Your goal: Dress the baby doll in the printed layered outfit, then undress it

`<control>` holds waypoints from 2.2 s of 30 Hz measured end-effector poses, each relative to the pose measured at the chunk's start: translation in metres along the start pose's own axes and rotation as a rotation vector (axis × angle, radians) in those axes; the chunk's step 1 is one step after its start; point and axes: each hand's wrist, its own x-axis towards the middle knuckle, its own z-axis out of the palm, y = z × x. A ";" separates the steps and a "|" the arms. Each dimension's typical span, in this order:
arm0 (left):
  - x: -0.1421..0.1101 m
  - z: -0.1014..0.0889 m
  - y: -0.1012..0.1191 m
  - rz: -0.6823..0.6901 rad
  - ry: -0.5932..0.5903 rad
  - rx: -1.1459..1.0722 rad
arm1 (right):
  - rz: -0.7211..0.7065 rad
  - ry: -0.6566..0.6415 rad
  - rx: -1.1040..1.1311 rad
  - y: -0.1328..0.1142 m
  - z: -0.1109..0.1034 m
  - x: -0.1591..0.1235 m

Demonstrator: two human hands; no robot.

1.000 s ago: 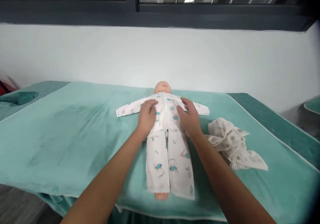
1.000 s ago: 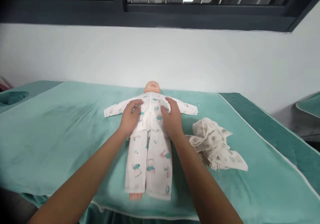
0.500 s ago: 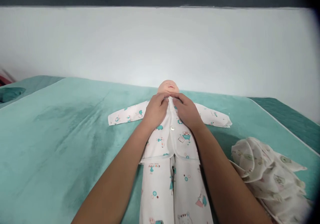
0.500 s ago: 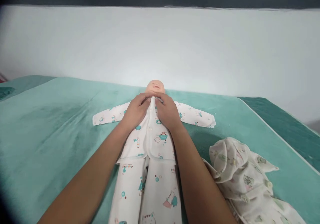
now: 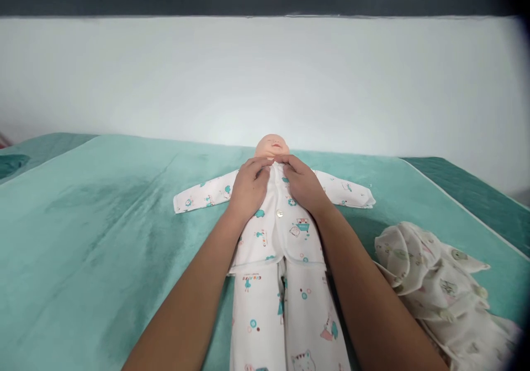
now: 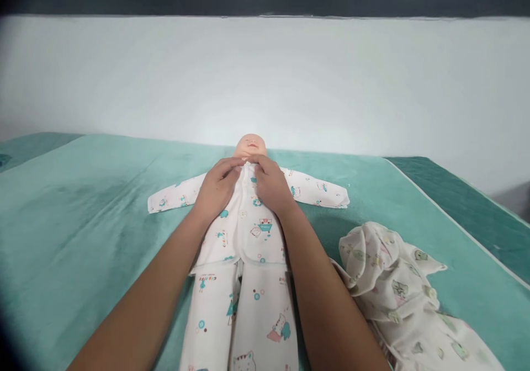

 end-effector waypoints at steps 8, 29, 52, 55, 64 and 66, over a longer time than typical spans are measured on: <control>-0.001 -0.001 0.000 -0.031 0.012 -0.019 | -0.003 0.041 0.057 -0.003 0.001 0.000; -0.005 -0.002 0.000 -0.052 0.021 -0.064 | 0.016 0.127 0.147 -0.004 0.001 -0.002; -0.003 -0.003 0.000 -0.011 0.007 -0.020 | 0.052 0.161 0.149 -0.002 0.003 -0.003; -0.003 -0.003 0.000 -0.004 -0.009 -0.013 | 0.045 0.178 0.111 -0.003 0.003 -0.004; -0.002 -0.002 -0.001 -0.022 -0.027 -0.017 | -0.014 0.175 0.096 -0.004 0.002 -0.004; -0.002 -0.002 -0.001 -0.025 -0.042 -0.027 | -0.015 0.164 0.098 -0.003 0.002 -0.005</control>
